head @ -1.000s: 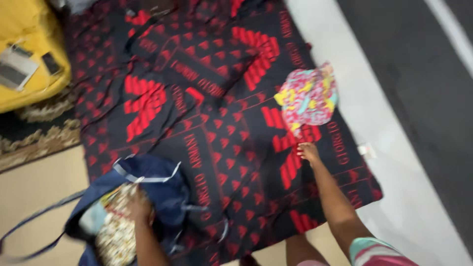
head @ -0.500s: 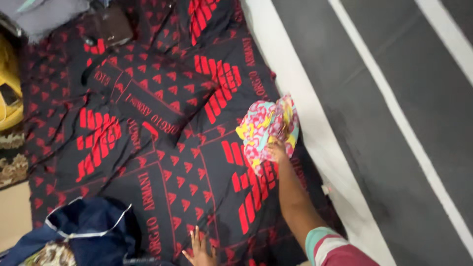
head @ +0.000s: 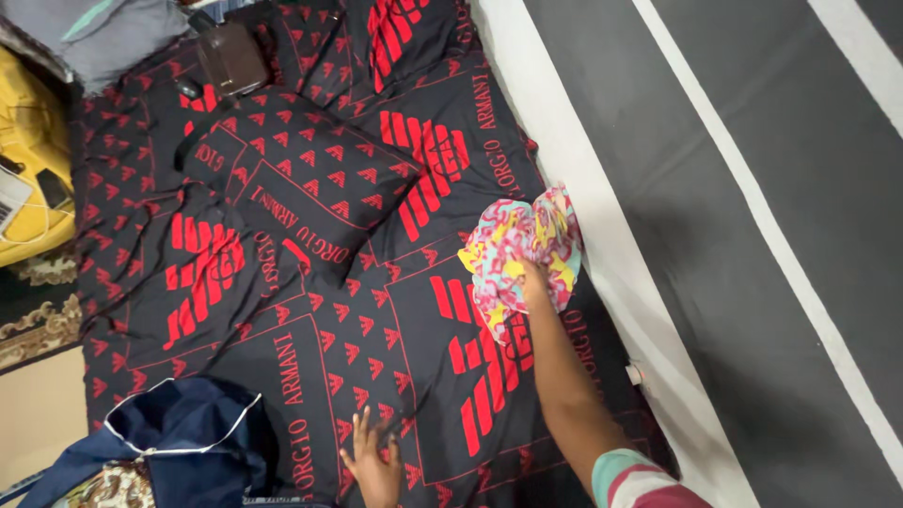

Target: The person folds items of clothing including a patterned dress, a black garment, and a colorful shirt by hand on a bed before placing them into a blue travel bag and zipping it closed.

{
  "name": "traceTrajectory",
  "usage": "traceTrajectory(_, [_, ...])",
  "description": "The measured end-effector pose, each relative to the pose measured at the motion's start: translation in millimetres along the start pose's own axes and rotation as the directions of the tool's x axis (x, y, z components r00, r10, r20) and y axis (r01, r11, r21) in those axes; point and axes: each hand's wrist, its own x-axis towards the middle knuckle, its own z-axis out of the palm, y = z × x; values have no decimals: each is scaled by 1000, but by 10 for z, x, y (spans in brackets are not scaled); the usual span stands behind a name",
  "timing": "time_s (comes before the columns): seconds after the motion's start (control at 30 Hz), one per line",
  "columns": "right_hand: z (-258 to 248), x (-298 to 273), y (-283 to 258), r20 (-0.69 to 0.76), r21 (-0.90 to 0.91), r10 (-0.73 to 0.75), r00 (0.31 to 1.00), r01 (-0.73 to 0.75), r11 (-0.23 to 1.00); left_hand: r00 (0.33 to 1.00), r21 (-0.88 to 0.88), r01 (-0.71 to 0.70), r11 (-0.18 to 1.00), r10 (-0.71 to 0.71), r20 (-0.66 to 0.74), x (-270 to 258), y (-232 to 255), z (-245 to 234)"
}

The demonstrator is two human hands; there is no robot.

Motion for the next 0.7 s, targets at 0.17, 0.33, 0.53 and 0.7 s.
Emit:
traceTrajectory(0.17, [497,-175,-783,250,-383,-251,935,333,862,990,-140,-142,980,140,-23,317,495,-372])
traceTrajectory(0.33, [793,-1299,-1982,654,-391,-114,748,463,795,962,-406,-262,875,268,-41,621,1390,-1041])
traceTrajectory(0.53, [908,-3221,-2998,795,-346,-171,582,666,661,854,-779,-481,403,416,-312,726,2295,-2009])
traceTrajectory(0.7, [821,-4348,-3010,706,-157,-413,575,696,701,890,-620,-454,639,346,-295,308,2102,-2629])
